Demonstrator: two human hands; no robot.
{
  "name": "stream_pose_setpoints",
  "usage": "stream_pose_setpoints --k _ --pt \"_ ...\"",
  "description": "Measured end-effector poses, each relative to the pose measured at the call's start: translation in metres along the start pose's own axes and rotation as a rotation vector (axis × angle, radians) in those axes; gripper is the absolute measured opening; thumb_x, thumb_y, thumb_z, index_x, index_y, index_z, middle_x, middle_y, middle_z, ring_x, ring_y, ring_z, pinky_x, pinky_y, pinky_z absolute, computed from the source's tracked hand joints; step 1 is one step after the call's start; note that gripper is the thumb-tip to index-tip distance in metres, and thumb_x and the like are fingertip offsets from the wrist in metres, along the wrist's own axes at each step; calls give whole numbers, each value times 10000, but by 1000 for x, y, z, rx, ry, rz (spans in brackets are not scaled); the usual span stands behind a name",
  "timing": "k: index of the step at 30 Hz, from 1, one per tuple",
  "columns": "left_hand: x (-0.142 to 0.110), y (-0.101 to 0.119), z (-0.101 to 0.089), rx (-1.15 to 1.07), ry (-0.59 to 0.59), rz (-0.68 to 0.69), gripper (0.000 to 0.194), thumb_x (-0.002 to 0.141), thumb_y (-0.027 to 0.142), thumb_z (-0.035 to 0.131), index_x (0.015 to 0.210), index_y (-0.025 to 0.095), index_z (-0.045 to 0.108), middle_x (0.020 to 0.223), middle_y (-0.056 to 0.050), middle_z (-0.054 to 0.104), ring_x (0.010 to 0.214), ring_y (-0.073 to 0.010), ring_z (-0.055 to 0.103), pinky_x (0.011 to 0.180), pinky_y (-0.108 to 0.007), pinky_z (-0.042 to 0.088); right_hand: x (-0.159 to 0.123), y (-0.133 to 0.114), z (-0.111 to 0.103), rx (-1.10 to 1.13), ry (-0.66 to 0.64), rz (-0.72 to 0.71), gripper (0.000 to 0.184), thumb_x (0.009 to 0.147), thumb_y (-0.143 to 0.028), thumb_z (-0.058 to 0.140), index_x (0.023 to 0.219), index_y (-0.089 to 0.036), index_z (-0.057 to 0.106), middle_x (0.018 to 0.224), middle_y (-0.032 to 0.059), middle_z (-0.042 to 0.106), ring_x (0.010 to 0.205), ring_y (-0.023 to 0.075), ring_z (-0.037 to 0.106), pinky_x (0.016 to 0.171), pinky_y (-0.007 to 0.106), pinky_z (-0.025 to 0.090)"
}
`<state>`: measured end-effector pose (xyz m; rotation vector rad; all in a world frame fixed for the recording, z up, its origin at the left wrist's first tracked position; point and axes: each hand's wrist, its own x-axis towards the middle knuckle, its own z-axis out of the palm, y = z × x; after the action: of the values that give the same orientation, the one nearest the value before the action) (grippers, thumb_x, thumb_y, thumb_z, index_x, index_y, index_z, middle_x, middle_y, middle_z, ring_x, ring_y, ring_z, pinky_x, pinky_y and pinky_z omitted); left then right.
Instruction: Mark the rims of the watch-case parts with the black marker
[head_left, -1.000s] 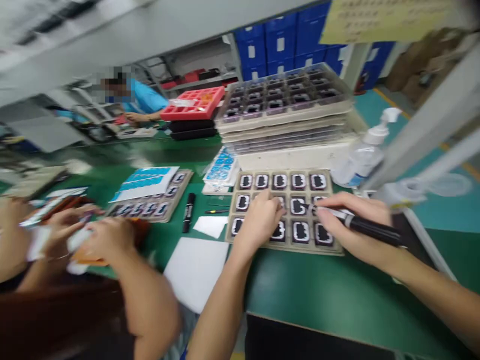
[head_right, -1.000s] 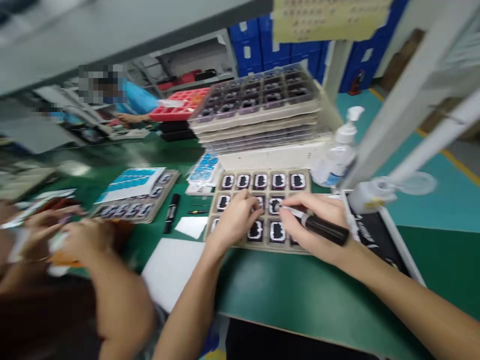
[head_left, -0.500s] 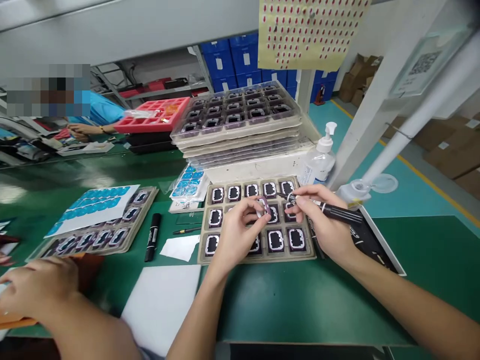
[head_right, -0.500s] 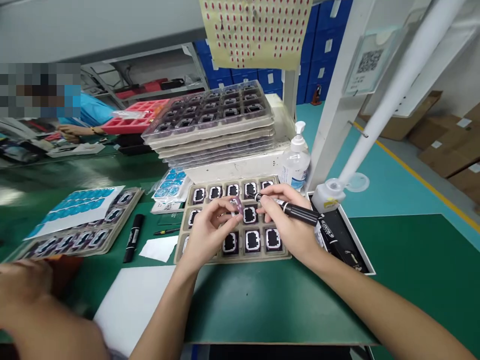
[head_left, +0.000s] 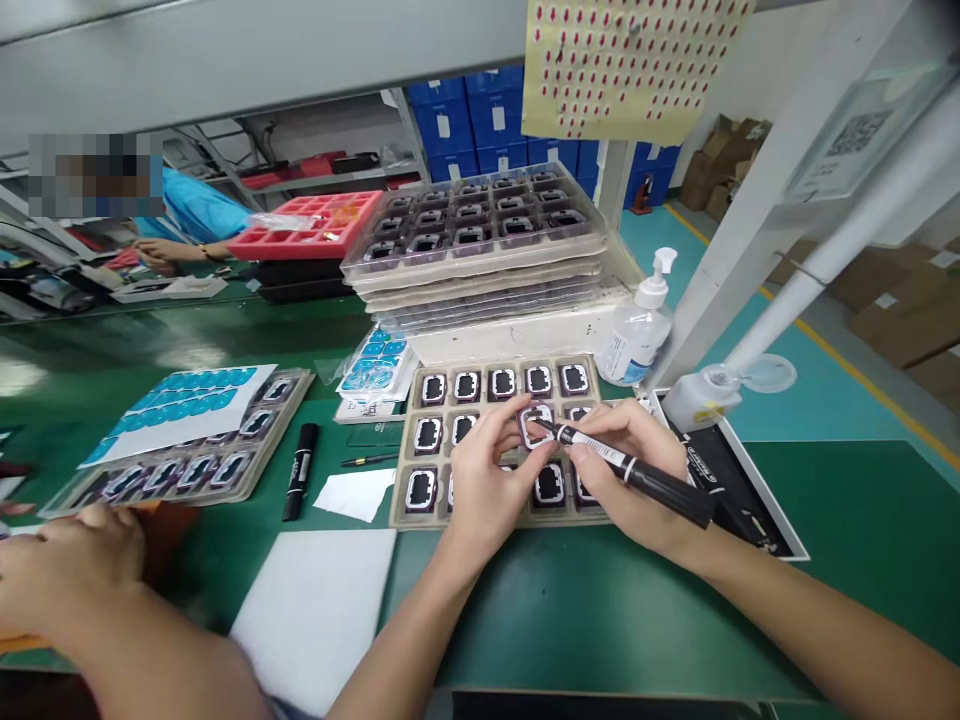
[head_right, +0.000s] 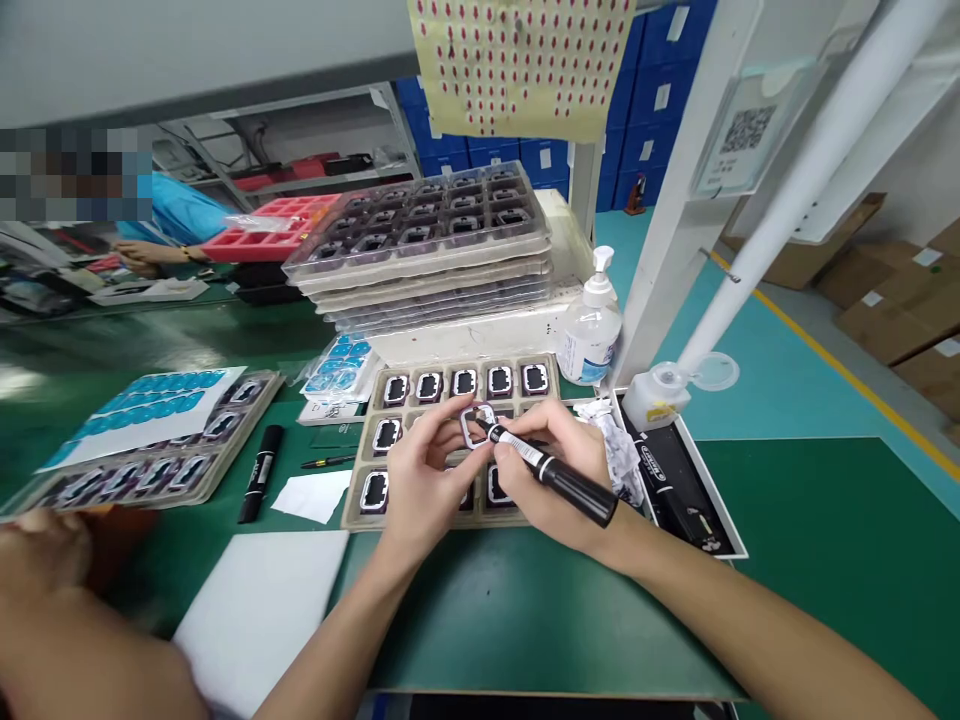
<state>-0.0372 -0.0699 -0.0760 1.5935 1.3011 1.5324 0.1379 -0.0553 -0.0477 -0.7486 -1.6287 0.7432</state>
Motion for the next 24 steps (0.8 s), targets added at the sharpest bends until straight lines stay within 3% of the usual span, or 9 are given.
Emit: stream_pose_setpoints --k 6,12,24 --pt "-1 -1 2 38 -2 84 417 898 141 772 1297 212 670 1136 -65 795 1004 -171 794 933 -293 689 -5 7 0 -72 -26 -64 100 962 -176 688 1016 -254 657 949 14 724 784 167 721 690 296 606" --pt "-1 0 3 89 0 154 395 914 141 781 1285 207 661 1103 -46 797 980 -154 792 938 -284 690 -2 11 -2 -99 -8 -114 103 967 -161 677 980 -256 637 892 -14 691 770 147 677 691 284 555" --pt "-2 0 4 154 8 221 387 917 119 772 1277 201 654 1136 -41 798 983 -134 796 935 -245 685 -3 12 -1 -109 -19 -96 103 966 -163 676 971 -254 627 875 -21 679 701 132 645 641 278 529"
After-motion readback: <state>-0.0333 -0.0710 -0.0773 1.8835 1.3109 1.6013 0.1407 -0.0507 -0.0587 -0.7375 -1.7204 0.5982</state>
